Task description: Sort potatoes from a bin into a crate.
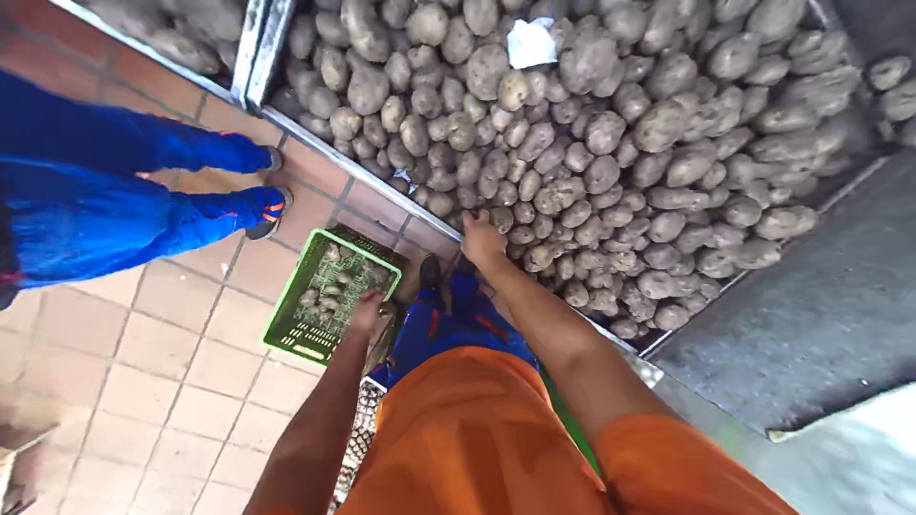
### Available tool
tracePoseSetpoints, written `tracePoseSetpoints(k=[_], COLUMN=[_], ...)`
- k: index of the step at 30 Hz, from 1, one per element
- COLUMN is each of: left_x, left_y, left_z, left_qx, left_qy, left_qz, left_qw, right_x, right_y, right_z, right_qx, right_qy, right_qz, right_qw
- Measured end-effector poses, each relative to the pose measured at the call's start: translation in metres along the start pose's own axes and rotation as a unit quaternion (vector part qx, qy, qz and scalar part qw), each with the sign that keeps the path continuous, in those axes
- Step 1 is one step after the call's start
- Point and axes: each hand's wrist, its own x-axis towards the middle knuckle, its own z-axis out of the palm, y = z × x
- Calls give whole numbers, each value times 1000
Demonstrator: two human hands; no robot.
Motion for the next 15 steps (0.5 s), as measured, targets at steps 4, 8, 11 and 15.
tracePoseSetpoints(k=[4, 8, 11, 15], left_x=[-20, -26, -37, -40], left_y=[91, 156, 184, 219], left_z=[81, 151, 179, 167], left_qx=[-54, -77, -137, -168], left_qy=[-110, -204, -239, -186], left_qz=[90, 132, 120, 119], left_qw=[988, 967, 954, 961], right_x=[6, -11, -16, 29], right_y=[17, 38, 79, 111], right_z=[0, -6, -40, -85], right_qx=[54, 230, 317, 139], right_qy=[6, 53, 90, 94], right_qz=[-17, -86, -113, 13], right_qw=[998, 968, 937, 986])
